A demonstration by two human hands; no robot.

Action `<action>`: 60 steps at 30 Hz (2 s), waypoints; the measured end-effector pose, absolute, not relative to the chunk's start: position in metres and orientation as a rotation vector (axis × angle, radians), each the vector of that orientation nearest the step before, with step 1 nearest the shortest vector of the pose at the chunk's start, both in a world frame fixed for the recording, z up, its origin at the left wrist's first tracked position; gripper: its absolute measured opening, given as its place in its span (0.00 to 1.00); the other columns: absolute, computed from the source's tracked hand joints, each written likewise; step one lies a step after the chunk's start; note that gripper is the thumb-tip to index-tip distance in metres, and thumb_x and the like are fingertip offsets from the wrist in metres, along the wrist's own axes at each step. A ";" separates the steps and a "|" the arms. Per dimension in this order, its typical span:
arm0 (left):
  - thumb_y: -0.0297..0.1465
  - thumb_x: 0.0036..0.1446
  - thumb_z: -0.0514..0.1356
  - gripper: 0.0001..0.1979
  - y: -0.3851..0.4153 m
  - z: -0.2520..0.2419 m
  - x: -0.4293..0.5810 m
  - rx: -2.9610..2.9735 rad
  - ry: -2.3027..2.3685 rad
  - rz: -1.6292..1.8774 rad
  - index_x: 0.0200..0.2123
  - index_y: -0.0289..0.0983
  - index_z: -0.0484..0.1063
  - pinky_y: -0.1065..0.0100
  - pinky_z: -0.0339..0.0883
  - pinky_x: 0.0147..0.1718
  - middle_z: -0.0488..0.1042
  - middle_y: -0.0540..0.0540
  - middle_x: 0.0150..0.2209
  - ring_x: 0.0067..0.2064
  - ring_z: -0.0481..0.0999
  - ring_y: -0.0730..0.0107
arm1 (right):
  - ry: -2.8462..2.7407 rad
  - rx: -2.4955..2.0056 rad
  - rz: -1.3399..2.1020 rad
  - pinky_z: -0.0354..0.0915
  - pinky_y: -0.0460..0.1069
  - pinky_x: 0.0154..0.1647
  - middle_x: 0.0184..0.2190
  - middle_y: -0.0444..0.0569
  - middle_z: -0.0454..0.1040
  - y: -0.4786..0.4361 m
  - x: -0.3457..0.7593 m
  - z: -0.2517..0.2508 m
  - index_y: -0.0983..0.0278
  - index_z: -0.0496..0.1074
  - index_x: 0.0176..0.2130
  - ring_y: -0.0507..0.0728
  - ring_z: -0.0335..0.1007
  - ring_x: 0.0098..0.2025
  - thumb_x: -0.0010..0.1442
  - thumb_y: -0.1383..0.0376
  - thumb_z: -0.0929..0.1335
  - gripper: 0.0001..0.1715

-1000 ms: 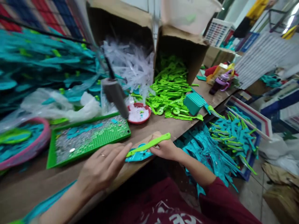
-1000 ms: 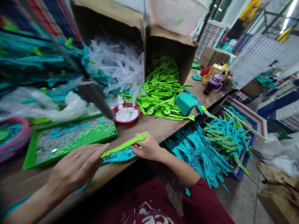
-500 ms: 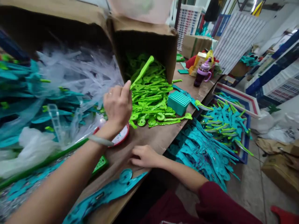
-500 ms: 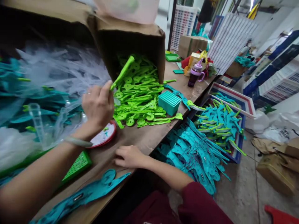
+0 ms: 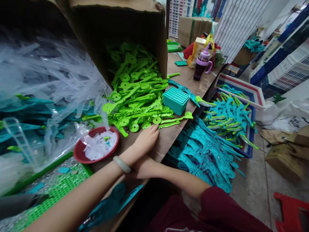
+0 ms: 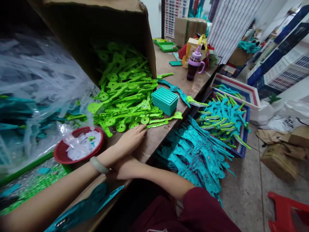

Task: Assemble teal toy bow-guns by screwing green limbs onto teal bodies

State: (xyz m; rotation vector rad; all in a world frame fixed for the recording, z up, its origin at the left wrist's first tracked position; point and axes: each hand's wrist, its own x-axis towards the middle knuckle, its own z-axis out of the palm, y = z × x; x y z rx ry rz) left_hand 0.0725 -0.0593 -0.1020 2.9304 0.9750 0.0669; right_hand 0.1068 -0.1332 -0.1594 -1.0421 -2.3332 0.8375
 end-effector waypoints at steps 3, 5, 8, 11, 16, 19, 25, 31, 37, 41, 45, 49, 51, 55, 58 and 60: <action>0.19 0.63 0.48 0.16 -0.063 -0.102 0.065 2.916 1.085 0.036 0.49 0.30 0.71 0.57 0.72 0.48 0.73 0.32 0.49 0.49 0.75 0.55 | -2.290 -1.029 0.829 0.66 0.55 0.58 0.58 0.57 0.75 -0.134 0.107 -0.160 0.68 0.72 0.54 0.65 0.72 0.57 0.59 0.65 0.72 0.23; 0.21 0.63 0.50 0.14 -0.060 -0.098 0.057 2.906 1.152 0.015 0.48 0.30 0.71 0.54 0.71 0.44 0.72 0.30 0.48 0.48 0.74 0.50 | -2.313 -1.013 0.828 0.67 0.54 0.54 0.55 0.57 0.77 -0.134 0.108 -0.157 0.68 0.74 0.50 0.64 0.74 0.54 0.61 0.65 0.70 0.18; 0.23 0.62 0.55 0.08 -0.051 -0.091 0.047 2.889 1.124 -0.031 0.41 0.32 0.74 0.53 0.69 0.44 0.73 0.32 0.43 0.47 0.73 0.47 | -2.405 -1.030 0.823 0.67 0.50 0.43 0.45 0.53 0.81 -0.134 0.110 -0.150 0.66 0.76 0.42 0.61 0.77 0.45 0.63 0.65 0.68 0.09; 0.23 0.59 0.58 0.04 -0.047 -0.086 0.046 2.866 1.029 0.012 0.36 0.35 0.73 0.54 0.66 0.49 0.73 0.35 0.46 0.51 0.72 0.50 | -2.423 -1.063 0.799 0.65 0.49 0.37 0.45 0.53 0.81 -0.136 0.110 -0.147 0.64 0.76 0.41 0.60 0.76 0.43 0.65 0.63 0.67 0.09; 0.20 0.58 0.55 0.08 -0.056 -0.076 0.053 2.726 0.991 0.175 0.34 0.36 0.71 0.59 0.66 0.50 0.76 0.38 0.40 0.46 0.75 0.57 | -2.300 -1.105 0.875 0.66 0.50 0.45 0.42 0.51 0.80 -0.138 0.106 -0.148 0.64 0.76 0.39 0.60 0.75 0.44 0.61 0.66 0.70 0.06; 0.26 0.60 0.55 0.09 -0.077 -0.054 0.042 2.580 1.114 0.319 0.43 0.35 0.71 0.61 0.70 0.43 0.77 0.40 0.39 0.41 0.77 0.58 | -2.200 -1.143 0.889 0.66 0.49 0.39 0.34 0.47 0.79 -0.135 0.106 -0.145 0.64 0.75 0.34 0.57 0.73 0.37 0.57 0.68 0.71 0.01; 0.42 0.62 0.57 0.13 -0.193 -0.008 -0.034 1.560 1.100 0.612 0.40 0.38 0.69 0.68 0.70 0.34 0.79 0.46 0.33 0.36 0.79 0.62 | -1.923 -1.095 0.999 0.62 0.45 0.29 0.25 0.42 0.68 -0.145 0.130 -0.114 0.63 0.68 0.33 0.51 0.63 0.28 0.65 0.62 0.64 0.10; 0.45 0.58 0.62 0.19 -0.288 -0.034 -0.070 0.965 1.145 0.884 0.43 0.39 0.63 0.69 0.67 0.30 0.78 0.48 0.28 0.30 0.78 0.66 | -1.970 -0.808 1.277 0.61 0.45 0.32 0.29 0.43 0.68 -0.192 0.123 -0.056 0.63 0.70 0.35 0.50 0.63 0.31 0.66 0.58 0.67 0.12; 0.41 0.59 0.58 0.11 -0.310 -0.035 -0.098 1.065 1.087 0.669 0.35 0.39 0.69 0.69 0.67 0.29 0.76 0.50 0.25 0.27 0.77 0.67 | -2.611 -0.294 1.048 0.63 0.47 0.39 0.35 0.46 0.70 -0.205 0.089 -0.004 0.62 0.72 0.38 0.53 0.66 0.38 0.69 0.65 0.65 0.07; 0.36 0.58 0.56 0.10 -0.314 -0.028 -0.117 1.124 0.906 0.322 0.27 0.39 0.71 0.69 0.63 0.24 0.74 0.49 0.20 0.22 0.74 0.68 | -3.016 0.160 0.904 0.60 0.47 0.36 0.36 0.46 0.70 -0.197 0.069 0.019 0.60 0.73 0.37 0.53 0.64 0.37 0.67 0.69 0.66 0.07; 0.33 0.57 0.58 0.08 -0.318 -0.036 -0.122 1.122 0.860 0.291 0.27 0.39 0.73 0.70 0.60 0.23 0.75 0.49 0.19 0.22 0.72 0.69 | -3.173 0.330 0.942 0.59 0.47 0.33 0.38 0.46 0.71 -0.200 0.049 0.018 0.61 0.73 0.40 0.51 0.62 0.32 0.68 0.68 0.66 0.05; 0.39 0.60 0.59 0.12 -0.323 -0.041 -0.120 1.072 0.826 0.328 0.27 0.40 0.71 0.71 0.58 0.20 0.74 0.49 0.18 0.21 0.72 0.69 | -3.174 0.406 0.984 0.61 0.47 0.33 0.37 0.47 0.71 -0.203 0.039 0.015 0.62 0.72 0.39 0.51 0.62 0.32 0.67 0.69 0.67 0.04; 0.43 0.62 0.58 0.15 -0.325 -0.041 -0.119 1.071 0.810 0.363 0.27 0.40 0.70 0.70 0.57 0.19 0.73 0.50 0.17 0.20 0.71 0.68 | -3.163 0.424 1.015 0.61 0.47 0.33 0.36 0.47 0.71 -0.203 0.036 0.017 0.64 0.71 0.39 0.52 0.62 0.32 0.67 0.69 0.67 0.03; 0.45 0.62 0.57 0.18 -0.325 -0.041 -0.117 1.098 0.828 0.375 0.27 0.39 0.69 0.70 0.60 0.20 0.73 0.51 0.17 0.18 0.70 0.70 | -3.236 0.456 1.110 0.63 0.47 0.38 0.41 0.53 0.73 -0.203 0.031 0.021 0.68 0.71 0.43 0.53 0.65 0.37 0.69 0.69 0.64 0.06; 0.45 0.62 0.58 0.18 -0.325 -0.042 -0.115 1.135 0.870 0.392 0.26 0.39 0.68 0.70 0.61 0.22 0.72 0.51 0.16 0.18 0.69 0.70 | -3.294 0.436 1.183 0.64 0.48 0.40 0.42 0.55 0.75 -0.204 0.028 0.022 0.69 0.72 0.44 0.53 0.67 0.40 0.69 0.69 0.64 0.07; 0.45 0.62 0.57 0.20 -0.325 -0.043 -0.112 1.146 0.874 0.394 0.24 0.39 0.68 0.70 0.60 0.22 0.70 0.51 0.14 0.18 0.69 0.70 | -3.320 0.403 1.212 0.64 0.48 0.41 0.42 0.54 0.76 -0.206 0.027 0.021 0.69 0.72 0.45 0.53 0.68 0.40 0.69 0.70 0.65 0.07</action>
